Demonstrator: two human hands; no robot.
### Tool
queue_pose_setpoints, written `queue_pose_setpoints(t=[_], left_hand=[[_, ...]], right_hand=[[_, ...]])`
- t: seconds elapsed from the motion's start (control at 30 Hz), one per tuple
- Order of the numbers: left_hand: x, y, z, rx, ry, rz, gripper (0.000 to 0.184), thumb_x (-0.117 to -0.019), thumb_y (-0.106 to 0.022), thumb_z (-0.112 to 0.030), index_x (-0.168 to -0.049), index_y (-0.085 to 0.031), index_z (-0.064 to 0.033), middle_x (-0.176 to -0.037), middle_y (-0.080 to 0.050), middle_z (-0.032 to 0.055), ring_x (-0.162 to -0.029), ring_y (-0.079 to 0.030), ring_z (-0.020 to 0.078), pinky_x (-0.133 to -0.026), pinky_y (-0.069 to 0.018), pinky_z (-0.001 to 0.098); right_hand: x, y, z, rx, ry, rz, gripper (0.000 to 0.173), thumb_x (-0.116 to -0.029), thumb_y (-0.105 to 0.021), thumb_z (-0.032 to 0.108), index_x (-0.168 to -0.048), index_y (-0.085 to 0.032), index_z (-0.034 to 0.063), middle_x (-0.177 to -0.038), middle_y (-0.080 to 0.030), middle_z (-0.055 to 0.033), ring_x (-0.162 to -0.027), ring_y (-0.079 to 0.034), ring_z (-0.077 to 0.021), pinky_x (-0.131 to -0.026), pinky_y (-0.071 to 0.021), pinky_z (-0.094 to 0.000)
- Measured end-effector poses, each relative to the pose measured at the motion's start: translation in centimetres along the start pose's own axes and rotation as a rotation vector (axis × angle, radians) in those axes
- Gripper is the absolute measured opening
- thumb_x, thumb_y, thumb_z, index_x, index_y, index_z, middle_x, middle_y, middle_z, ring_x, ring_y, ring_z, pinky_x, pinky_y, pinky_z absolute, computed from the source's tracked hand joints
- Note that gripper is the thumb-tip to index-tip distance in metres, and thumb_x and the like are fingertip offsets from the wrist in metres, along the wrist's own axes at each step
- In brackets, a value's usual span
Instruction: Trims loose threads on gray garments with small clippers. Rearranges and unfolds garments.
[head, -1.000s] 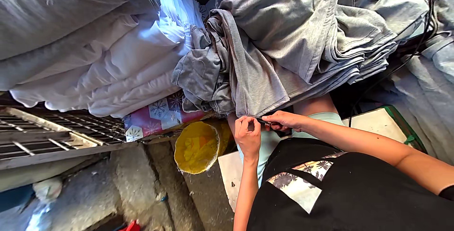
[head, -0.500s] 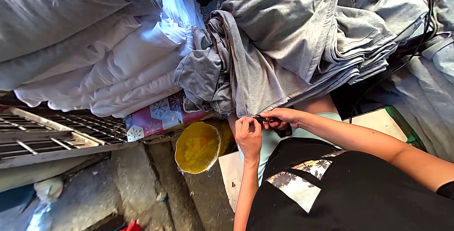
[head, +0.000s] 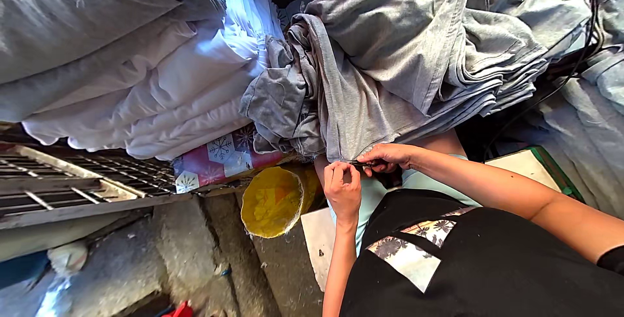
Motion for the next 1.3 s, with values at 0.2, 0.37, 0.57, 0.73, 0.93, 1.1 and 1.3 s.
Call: queue_pose_setpoints(t=[0.2,0.37,0.57,0.73,0.93,1.1,1.3], left_hand=[[0.1,0.0,0.4,0.035,0.02,0.022,0.004,-0.0789,-0.07,-0.001,-0.079,-0.072,0.002,-0.09,-0.069,0.0145,-0.085,-0.069,0.0147,-0.076,-0.0568,0.0212],[0.5,3.9,4.0,-0.326,0.393,0.198,0.02,-0.0962,-0.061,-0.011,-0.095,-0.075,0.0024,-0.101,-0.073,0.0195,-0.094,-0.071,0.0307,-0.083,-0.0561,0.0467],[-0.9,0.1,2.5,0.949,1.076,0.103,0.022,-0.1094,-0.042,-0.012,-0.112,-0.059,0.0031,-0.098,-0.07,0.0099,-0.089,-0.07,0.0147,-0.086,-0.058,0.0291],[-1.9,0.0,-0.1,1.11,1.124,-0.056,0.013,-0.1072,-0.046,-0.006,-0.115,-0.056,-0.0012,-0.09,-0.069,0.0079,-0.077,-0.07,0.0124,-0.074,-0.0598,0.0253],[-1.8,1.1,-1.9,1.16,0.975,-0.111,0.02,-0.1066,-0.041,-0.001,-0.108,-0.06,0.0009,-0.087,-0.071,0.0078,-0.08,-0.072,0.0131,-0.081,-0.0605,0.0271],[-2.1,1.7,-2.4,1.106,0.896,-0.101,0.021,-0.1042,-0.042,0.004,-0.108,-0.062,0.0036,-0.088,-0.072,0.0085,-0.08,-0.072,0.0135,-0.081,-0.0611,0.0281],[-2.1,1.6,-2.8,1.104,0.858,-0.117,0.019,-0.1025,-0.044,0.005,-0.104,-0.063,0.003,-0.086,-0.072,0.0073,-0.078,-0.072,0.013,-0.08,-0.0612,0.0276]], right_hand=[[-0.5,-0.5,-0.5,0.031,0.012,-0.093,0.043,-0.1067,-0.055,0.034,-0.07,-0.06,0.0121,-0.048,-0.039,0.011,-0.037,-0.028,0.004,-0.037,-0.0205,-0.0143],[1.3,-0.1,-1.0,0.104,0.049,-0.151,0.043,-0.1101,-0.046,0.038,-0.081,-0.064,0.0113,-0.05,-0.034,0.0122,-0.04,-0.026,0.0023,-0.04,-0.0211,-0.0162],[2.2,-1.6,-0.1,0.642,0.382,-0.325,0.04,-0.1078,-0.048,0.038,-0.093,-0.069,0.0066,-0.069,-0.05,0.0037,-0.064,-0.047,-0.0066,-0.065,-0.0406,-0.0302],[3.4,-2.6,2.6,0.997,0.651,-0.627,0.047,-0.1006,-0.056,0.05,-0.1,-0.069,0.0041,-0.072,-0.063,-0.008,-0.067,-0.063,-0.0233,-0.061,-0.0481,-0.0453],[2.2,-3.4,3.3,1.103,0.98,-0.695,0.04,-0.0975,-0.064,0.043,-0.094,-0.072,0.0041,-0.077,-0.068,-0.0071,-0.062,-0.063,-0.0193,-0.051,-0.0467,-0.0391],[1.8,-3.5,3.3,1.086,1.052,-0.703,0.041,-0.0979,-0.063,0.043,-0.087,-0.073,0.005,-0.069,-0.062,-0.0053,-0.057,-0.059,-0.0175,-0.048,-0.0427,-0.0362],[2.2,-3.3,3.6,1.03,1.034,-0.707,0.041,-0.0972,-0.065,0.044,-0.087,-0.076,0.0056,-0.066,-0.059,-0.0035,-0.057,-0.057,-0.0158,-0.05,-0.0429,-0.0348]])
Point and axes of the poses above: each hand's wrist, its own x-axis away from the middle knuckle, its own y-axis out of the back of the hand, z = x × y, the point moved 3 cm from there along -x, towards the middle knuckle
